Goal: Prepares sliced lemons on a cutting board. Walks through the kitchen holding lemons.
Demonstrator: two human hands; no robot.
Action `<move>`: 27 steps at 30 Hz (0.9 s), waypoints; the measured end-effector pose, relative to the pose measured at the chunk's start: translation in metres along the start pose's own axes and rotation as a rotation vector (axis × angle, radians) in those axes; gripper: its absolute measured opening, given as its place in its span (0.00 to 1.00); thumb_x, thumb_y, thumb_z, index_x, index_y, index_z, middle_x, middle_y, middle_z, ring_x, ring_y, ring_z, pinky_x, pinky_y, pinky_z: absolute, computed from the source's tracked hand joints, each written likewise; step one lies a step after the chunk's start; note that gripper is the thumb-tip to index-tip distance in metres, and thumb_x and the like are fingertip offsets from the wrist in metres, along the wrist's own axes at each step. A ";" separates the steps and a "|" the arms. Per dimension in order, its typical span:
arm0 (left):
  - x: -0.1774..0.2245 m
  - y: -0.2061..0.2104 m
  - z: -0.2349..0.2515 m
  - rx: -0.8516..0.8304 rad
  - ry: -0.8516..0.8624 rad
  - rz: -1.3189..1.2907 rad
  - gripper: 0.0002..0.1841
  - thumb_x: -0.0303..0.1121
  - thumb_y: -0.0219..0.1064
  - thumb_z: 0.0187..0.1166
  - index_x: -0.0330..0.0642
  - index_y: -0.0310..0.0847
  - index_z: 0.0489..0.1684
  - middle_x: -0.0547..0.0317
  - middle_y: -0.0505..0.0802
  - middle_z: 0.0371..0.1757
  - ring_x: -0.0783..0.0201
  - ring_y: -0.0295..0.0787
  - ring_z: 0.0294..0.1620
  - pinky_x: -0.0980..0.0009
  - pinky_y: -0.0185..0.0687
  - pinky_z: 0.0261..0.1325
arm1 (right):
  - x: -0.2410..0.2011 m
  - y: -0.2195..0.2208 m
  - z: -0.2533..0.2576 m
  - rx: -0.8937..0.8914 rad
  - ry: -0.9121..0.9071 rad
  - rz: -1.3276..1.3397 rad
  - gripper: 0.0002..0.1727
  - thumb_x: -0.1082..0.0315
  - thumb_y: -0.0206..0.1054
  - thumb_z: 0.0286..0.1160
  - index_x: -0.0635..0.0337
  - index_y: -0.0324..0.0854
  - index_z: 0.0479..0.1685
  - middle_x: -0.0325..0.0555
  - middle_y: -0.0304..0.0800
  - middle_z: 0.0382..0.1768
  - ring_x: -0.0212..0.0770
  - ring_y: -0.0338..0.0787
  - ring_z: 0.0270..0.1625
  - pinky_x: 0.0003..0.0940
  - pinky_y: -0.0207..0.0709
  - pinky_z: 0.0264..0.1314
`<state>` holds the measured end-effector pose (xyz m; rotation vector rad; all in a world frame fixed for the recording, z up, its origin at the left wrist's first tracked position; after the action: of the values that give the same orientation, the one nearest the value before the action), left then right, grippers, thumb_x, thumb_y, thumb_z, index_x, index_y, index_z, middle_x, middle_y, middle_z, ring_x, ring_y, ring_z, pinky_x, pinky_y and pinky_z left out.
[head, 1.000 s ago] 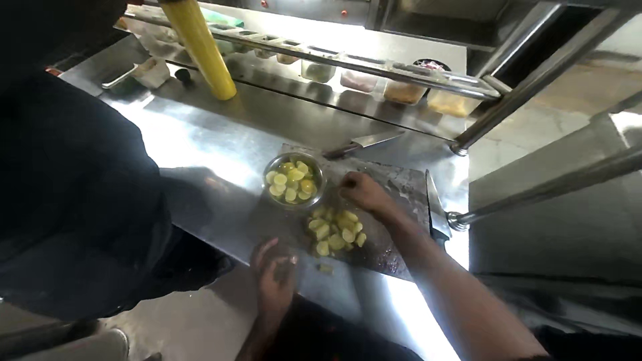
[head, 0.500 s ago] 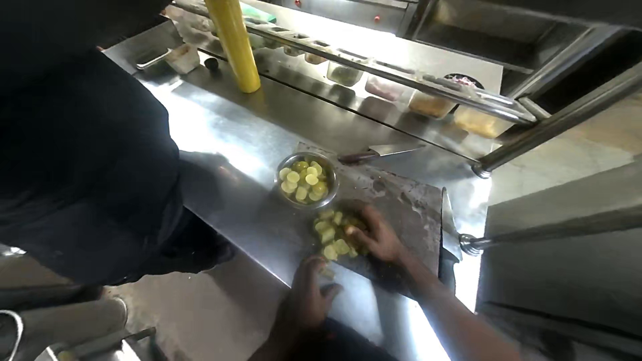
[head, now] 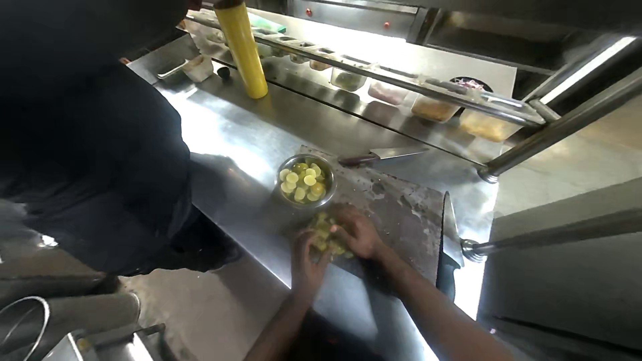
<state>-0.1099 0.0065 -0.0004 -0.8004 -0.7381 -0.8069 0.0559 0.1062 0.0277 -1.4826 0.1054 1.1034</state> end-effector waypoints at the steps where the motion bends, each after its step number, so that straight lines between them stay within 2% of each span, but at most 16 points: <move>1: -0.002 0.004 0.006 -0.050 0.031 0.040 0.31 0.44 0.83 0.66 0.36 0.79 0.64 0.40 0.84 0.69 0.54 0.81 0.74 0.60 0.82 0.74 | 0.000 -0.001 -0.001 0.012 -0.012 0.022 0.36 0.35 0.46 0.87 0.50 0.85 0.72 0.44 0.84 0.76 0.46 0.73 0.86 0.56 0.56 0.93; 3: -0.002 0.011 0.016 -0.152 0.086 0.112 0.42 0.57 0.82 0.62 0.36 0.75 0.71 0.38 0.81 0.74 0.51 0.78 0.78 0.55 0.78 0.78 | 0.003 -0.003 -0.002 -0.015 -0.027 0.049 0.38 0.34 0.43 0.88 0.50 0.83 0.74 0.44 0.83 0.77 0.46 0.72 0.87 0.57 0.54 0.93; 6: 0.000 0.015 0.027 -0.241 0.176 0.291 0.65 0.81 0.76 0.41 0.40 0.70 0.81 0.41 0.74 0.83 0.46 0.67 0.86 0.45 0.66 0.86 | 0.005 -0.005 -0.011 -0.037 -0.046 0.069 0.48 0.23 0.33 0.81 0.47 0.77 0.82 0.42 0.78 0.82 0.42 0.69 0.89 0.58 0.52 0.94; 7: -0.001 0.015 0.031 -0.260 0.195 0.323 0.69 0.83 0.76 0.36 0.41 0.69 0.82 0.42 0.73 0.84 0.45 0.66 0.87 0.45 0.65 0.87 | 0.005 -0.006 -0.017 -0.023 -0.027 0.066 0.52 0.20 0.31 0.78 0.47 0.71 0.86 0.42 0.73 0.85 0.42 0.65 0.90 0.57 0.51 0.95; 9: -0.001 0.017 0.036 -0.316 0.197 0.371 0.71 0.85 0.75 0.33 0.42 0.68 0.84 0.43 0.73 0.86 0.47 0.67 0.87 0.46 0.67 0.86 | 0.007 -0.005 -0.033 0.087 0.055 0.021 0.56 0.17 0.31 0.75 0.49 0.66 0.90 0.43 0.68 0.89 0.42 0.64 0.91 0.55 0.55 0.94; 11: -0.001 0.021 0.042 -0.362 0.188 0.423 0.69 0.86 0.71 0.38 0.43 0.69 0.85 0.44 0.75 0.84 0.49 0.73 0.84 0.47 0.72 0.83 | 0.006 0.000 -0.043 0.190 0.155 -0.021 0.56 0.19 0.29 0.77 0.52 0.64 0.91 0.45 0.67 0.89 0.46 0.64 0.92 0.56 0.57 0.93; 13: -0.001 0.025 0.046 -0.381 0.192 0.436 0.61 0.86 0.60 0.54 0.44 0.72 0.83 0.45 0.78 0.82 0.49 0.77 0.81 0.48 0.75 0.79 | -0.001 0.005 -0.041 0.238 0.220 0.007 0.53 0.23 0.26 0.81 0.52 0.66 0.90 0.45 0.69 0.88 0.46 0.65 0.91 0.57 0.56 0.93; 14: -0.002 0.027 0.046 -0.394 0.190 0.431 0.56 0.84 0.51 0.64 0.45 0.73 0.82 0.46 0.79 0.82 0.51 0.77 0.81 0.49 0.75 0.80 | -0.005 0.007 -0.038 0.254 0.259 0.040 0.51 0.25 0.26 0.83 0.50 0.68 0.88 0.44 0.71 0.86 0.45 0.67 0.90 0.56 0.55 0.94; 15: -0.001 0.029 0.046 -0.396 0.177 0.406 0.51 0.80 0.42 0.74 0.45 0.75 0.82 0.47 0.80 0.82 0.52 0.76 0.82 0.50 0.73 0.81 | -0.010 0.009 -0.034 0.270 0.287 0.058 0.49 0.27 0.26 0.85 0.51 0.70 0.87 0.45 0.74 0.85 0.45 0.69 0.89 0.55 0.56 0.94; 17: 0.004 0.034 0.044 -0.340 0.159 0.315 0.46 0.70 0.32 0.84 0.43 0.79 0.77 0.48 0.85 0.77 0.54 0.80 0.79 0.51 0.73 0.82 | -0.022 0.020 -0.033 0.317 0.306 0.034 0.43 0.36 0.29 0.89 0.53 0.77 0.81 0.49 0.77 0.82 0.49 0.74 0.86 0.53 0.64 0.90; 19: 0.008 0.038 0.042 -0.307 0.153 0.231 0.45 0.66 0.28 0.88 0.42 0.82 0.75 0.49 0.88 0.73 0.57 0.82 0.76 0.53 0.74 0.81 | -0.033 0.032 -0.033 0.480 0.348 0.067 0.41 0.39 0.32 0.91 0.57 0.82 0.75 0.52 0.82 0.78 0.49 0.80 0.81 0.49 0.72 0.84; 23: 0.014 0.046 0.042 -0.299 0.066 -0.023 0.42 0.61 0.33 0.92 0.33 0.84 0.69 0.47 0.91 0.68 0.62 0.85 0.74 0.63 0.74 0.82 | -0.041 0.040 -0.031 0.756 0.423 0.302 0.39 0.39 0.41 0.91 0.62 0.82 0.74 0.57 0.81 0.77 0.51 0.79 0.81 0.51 0.72 0.84; 25: 0.019 0.049 0.045 -0.324 -0.051 -0.225 0.42 0.59 0.34 0.93 0.25 0.83 0.65 0.43 0.91 0.67 0.61 0.85 0.74 0.65 0.74 0.83 | -0.044 0.042 -0.031 0.851 0.439 0.444 0.36 0.43 0.48 0.90 0.66 0.81 0.74 0.61 0.79 0.78 0.52 0.77 0.83 0.50 0.70 0.86; 27: 0.024 0.054 0.046 -0.329 -0.275 -0.489 0.45 0.61 0.33 0.91 0.21 0.81 0.65 0.41 0.90 0.68 0.58 0.85 0.73 0.64 0.76 0.81 | -0.048 0.042 -0.032 0.944 0.438 0.618 0.31 0.51 0.55 0.88 0.71 0.80 0.73 0.64 0.77 0.78 0.51 0.75 0.84 0.46 0.68 0.87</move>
<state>-0.0654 0.0610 0.0242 -1.0574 -1.0856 -1.2964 0.0211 0.0443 0.0238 -0.7884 1.2789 0.9488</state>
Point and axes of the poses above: each hand's wrist, its own z-axis towards the middle knuckle, its own y-axis out of the palm, x = y × z, the point moved 3 cm from there along z, towards the middle knuckle
